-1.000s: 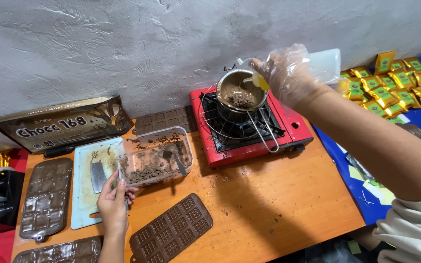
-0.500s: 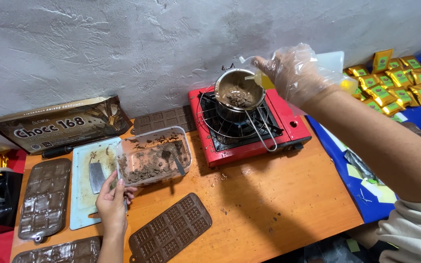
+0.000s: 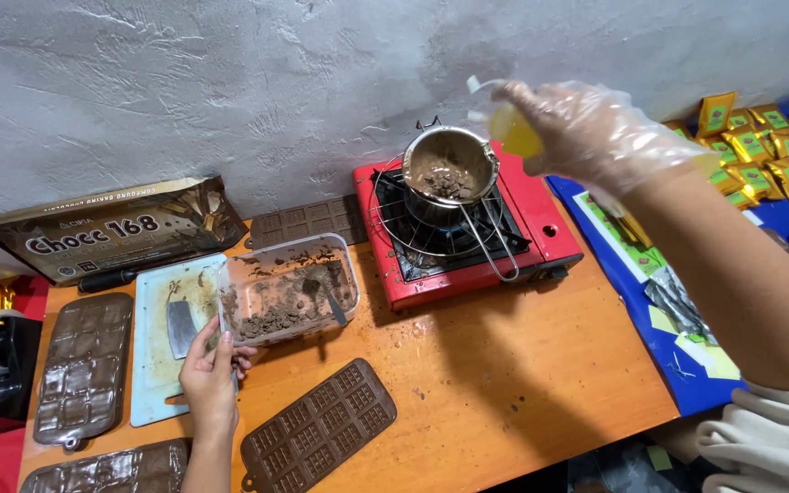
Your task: A person wearing plastic gloves uses a spoon to transfer chocolate flakes from a plastic container into a small pot heating on a portable gas stove.
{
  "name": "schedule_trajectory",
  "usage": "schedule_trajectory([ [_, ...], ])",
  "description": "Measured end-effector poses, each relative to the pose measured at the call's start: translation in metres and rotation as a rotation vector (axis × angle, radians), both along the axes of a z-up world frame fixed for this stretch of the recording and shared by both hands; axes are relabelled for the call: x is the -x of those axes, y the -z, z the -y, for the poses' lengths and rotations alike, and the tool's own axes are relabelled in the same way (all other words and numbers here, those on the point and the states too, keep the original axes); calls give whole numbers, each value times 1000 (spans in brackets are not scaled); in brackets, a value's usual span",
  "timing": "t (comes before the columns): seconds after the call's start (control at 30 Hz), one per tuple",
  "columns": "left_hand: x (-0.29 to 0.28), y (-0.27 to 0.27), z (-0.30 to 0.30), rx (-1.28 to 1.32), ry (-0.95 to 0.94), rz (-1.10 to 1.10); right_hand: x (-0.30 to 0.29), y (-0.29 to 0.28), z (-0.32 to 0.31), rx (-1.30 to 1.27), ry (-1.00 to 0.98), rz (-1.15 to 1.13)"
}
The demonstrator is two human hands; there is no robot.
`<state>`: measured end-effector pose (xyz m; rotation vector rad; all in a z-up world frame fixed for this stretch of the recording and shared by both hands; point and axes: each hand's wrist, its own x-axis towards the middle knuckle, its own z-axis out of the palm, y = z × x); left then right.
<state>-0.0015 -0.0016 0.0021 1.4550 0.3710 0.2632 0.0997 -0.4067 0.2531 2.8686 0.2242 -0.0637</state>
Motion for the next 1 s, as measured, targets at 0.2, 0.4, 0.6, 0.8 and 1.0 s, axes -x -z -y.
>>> schedule_trajectory([
  [0.2,-1,2,0,7,-1,20,42,12,19,-449,6,91],
  [0.4,0,0,2,-5,-2,17,81,112,53,-720,-286,643],
  [0.6,1,-4,5,-33,-21,1,108,168,35,-1340,-298,545],
  [0.8,2,-3,5,-32,-24,20,108,201,33,-1397,-185,653],
  [1.0,1,-2,5,-55,-23,34,111,200,24,-1458,-210,677],
])
